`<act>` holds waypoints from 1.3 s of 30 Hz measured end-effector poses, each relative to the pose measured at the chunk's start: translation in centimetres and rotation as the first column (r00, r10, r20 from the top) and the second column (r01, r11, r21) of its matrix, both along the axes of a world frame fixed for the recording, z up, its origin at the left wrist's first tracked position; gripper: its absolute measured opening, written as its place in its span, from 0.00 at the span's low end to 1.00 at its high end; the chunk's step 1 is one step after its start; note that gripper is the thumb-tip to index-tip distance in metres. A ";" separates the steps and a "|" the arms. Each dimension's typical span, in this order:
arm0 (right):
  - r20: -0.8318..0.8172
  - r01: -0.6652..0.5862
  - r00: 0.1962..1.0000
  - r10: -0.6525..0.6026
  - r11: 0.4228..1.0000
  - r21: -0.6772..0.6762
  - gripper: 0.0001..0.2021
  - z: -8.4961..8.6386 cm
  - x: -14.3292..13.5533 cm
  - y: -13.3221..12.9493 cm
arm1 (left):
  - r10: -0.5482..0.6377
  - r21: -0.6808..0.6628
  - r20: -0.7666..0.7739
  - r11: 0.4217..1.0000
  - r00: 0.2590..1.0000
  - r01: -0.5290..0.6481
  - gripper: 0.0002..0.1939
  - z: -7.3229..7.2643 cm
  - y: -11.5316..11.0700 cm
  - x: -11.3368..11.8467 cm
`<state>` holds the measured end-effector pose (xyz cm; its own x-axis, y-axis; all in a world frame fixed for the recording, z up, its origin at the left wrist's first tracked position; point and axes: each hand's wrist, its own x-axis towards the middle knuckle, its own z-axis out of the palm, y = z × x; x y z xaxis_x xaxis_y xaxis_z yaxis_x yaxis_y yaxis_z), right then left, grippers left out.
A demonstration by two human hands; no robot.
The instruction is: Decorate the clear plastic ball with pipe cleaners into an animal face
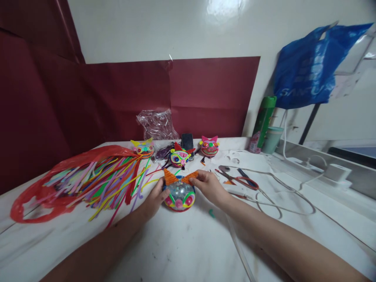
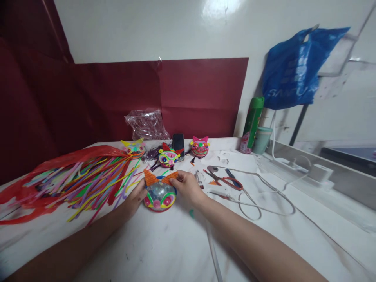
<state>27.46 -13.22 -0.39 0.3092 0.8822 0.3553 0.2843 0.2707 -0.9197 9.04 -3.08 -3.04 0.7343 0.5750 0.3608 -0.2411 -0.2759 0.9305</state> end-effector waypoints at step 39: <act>0.019 0.000 1.000 0.000 1.000 -0.017 0.08 0.5 -0.1 0.0 | -0.026 -0.105 -0.043 0.994 0.999 0.021 0.28 0.2 -0.4 0.2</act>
